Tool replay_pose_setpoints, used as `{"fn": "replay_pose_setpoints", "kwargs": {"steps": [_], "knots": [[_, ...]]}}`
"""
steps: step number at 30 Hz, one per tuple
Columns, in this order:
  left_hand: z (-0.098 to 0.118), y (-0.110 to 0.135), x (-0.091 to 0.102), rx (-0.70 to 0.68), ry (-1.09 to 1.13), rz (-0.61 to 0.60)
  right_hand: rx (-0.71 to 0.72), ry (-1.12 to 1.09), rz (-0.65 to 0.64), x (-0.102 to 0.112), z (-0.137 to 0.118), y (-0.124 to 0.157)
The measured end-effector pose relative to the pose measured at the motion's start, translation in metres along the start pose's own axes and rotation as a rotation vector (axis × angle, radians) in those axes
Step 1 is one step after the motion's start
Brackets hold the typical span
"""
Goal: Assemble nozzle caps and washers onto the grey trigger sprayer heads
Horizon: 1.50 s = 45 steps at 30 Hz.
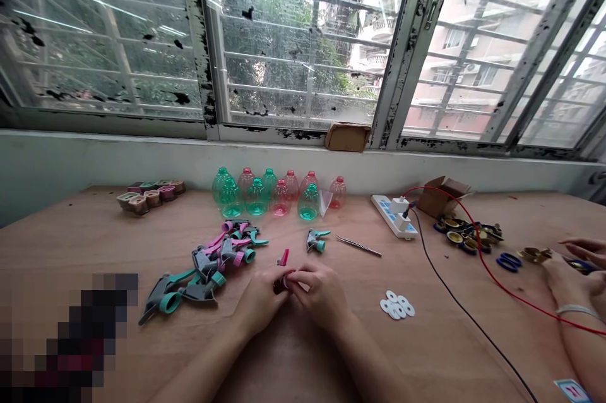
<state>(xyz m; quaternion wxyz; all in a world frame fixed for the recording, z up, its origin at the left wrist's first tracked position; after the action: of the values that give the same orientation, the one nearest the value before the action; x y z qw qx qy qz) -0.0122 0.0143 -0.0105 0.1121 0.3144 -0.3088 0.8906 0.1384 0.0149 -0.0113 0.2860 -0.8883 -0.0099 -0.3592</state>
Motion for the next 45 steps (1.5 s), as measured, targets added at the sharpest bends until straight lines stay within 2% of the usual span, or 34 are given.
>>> {"fn": "replay_pose_setpoints", "kwargs": {"steps": [11,14,20,27,34,39,45], "knots": [[0.001,-0.002,0.001,-0.031,-0.097,-0.059,-0.074,-0.033,-0.010,-0.002,0.000,-0.002],[0.002,-0.002,0.001,-0.021,-0.108,-0.059,-0.017,-0.036,-0.021,-0.003,0.003,-0.002],[0.005,-0.002,0.003,-0.031,-0.059,-0.055,0.204,0.034,-0.074,-0.001,0.011,-0.006],[0.006,-0.003,0.005,-0.033,-0.027,-0.060,0.239,0.033,-0.091,0.001,0.015,-0.008],[0.005,-0.005,0.002,-0.006,-0.037,-0.065,0.149,0.011,-0.088,0.003,0.012,-0.007],[0.003,-0.004,0.000,-0.015,-0.033,-0.059,-0.002,0.027,-0.004,-0.001,0.007,-0.004],[0.001,-0.003,-0.001,-0.024,-0.045,-0.050,-0.135,-0.079,-0.005,-0.007,0.003,-0.002]]}}
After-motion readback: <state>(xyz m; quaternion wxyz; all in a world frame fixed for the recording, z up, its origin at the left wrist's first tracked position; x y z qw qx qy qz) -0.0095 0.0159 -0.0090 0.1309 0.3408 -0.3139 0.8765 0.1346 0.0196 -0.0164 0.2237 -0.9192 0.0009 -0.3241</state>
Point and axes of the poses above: each hand's wrist, its own y-axis away from the middle knuckle, its own x-axis out of the back of the hand, z = x × y, the point moved 2 cm from there along -y, towards the middle knuckle, and after that the axes turned 10 degrees about -x, right-handed, at the moved point
